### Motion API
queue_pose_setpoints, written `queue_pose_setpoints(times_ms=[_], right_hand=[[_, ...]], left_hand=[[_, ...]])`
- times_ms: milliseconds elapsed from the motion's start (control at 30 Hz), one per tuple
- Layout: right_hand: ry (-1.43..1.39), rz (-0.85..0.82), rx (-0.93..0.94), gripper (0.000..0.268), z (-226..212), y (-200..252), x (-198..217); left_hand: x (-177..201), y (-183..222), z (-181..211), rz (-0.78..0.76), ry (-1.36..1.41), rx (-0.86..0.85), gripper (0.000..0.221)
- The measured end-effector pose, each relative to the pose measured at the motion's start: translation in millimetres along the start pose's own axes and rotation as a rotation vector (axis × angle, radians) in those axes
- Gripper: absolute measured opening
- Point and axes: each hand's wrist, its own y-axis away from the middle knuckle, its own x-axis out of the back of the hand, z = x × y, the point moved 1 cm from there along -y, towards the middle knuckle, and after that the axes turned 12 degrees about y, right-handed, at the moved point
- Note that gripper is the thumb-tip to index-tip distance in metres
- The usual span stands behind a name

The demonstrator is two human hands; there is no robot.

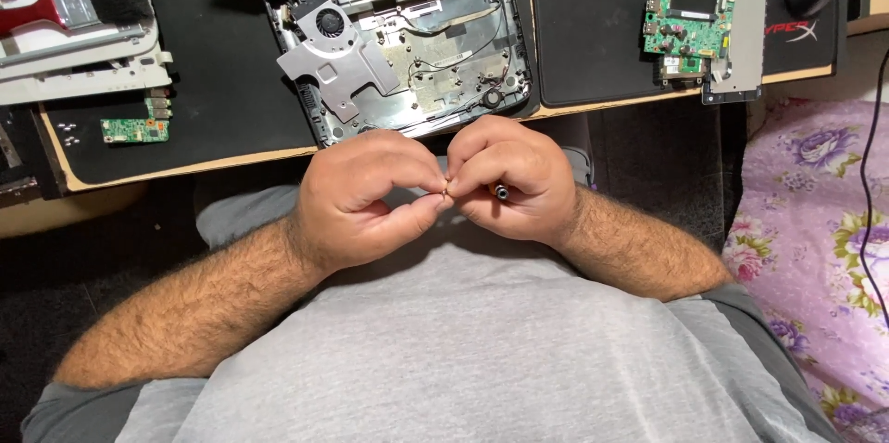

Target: Removing a cooling fan and other small parts from a laptop chassis using a screwdriver.

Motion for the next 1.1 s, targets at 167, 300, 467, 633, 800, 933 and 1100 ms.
queue_pose_setpoints(times_ms=[167, 300, 467, 633, 800, 933, 1100], right_hand=[[0.028, -0.002, -0.041, 0.010, 13.0, 1.2, -6.1], [0.029, -0.052, -0.080, 0.016, 19.6, -0.3, -12.0], [0.046, -0.164, -0.104, 0.013, 25.9, 2.9, -16.4], [0.043, -0.220, -0.116, 0.012, 28.0, 6.4, -16.5], [0.050, -0.273, -0.118, 0.011, 31.6, 8.4, -16.9], [0.061, -0.272, -0.109, 0.012, 27.8, 8.2, -17.4], [0.019, -0.197, -0.173, 0.010, 29.4, 14.4, -20.0]], left_hand=[[3.2, -0.6, -1.2, 0.025, 0.001, -0.010, 0.002], [11.1, -6.6, -2.3, 0.051, 0.044, -0.012, 0.003], [11.4, -2.8, -10.7, 0.049, 0.064, -0.003, 0.004], [10.3, 0.1, -16.4, 0.040, 0.051, 0.025, 0.004], [10.2, 0.3, -15.2, 0.029, 0.025, 0.044, 0.004], [10.4, 0.3, -11.7, 0.010, -0.027, 0.030, 0.004], [10.1, 4.6, -12.0, 0.039, -0.084, 0.053, 0.004]])
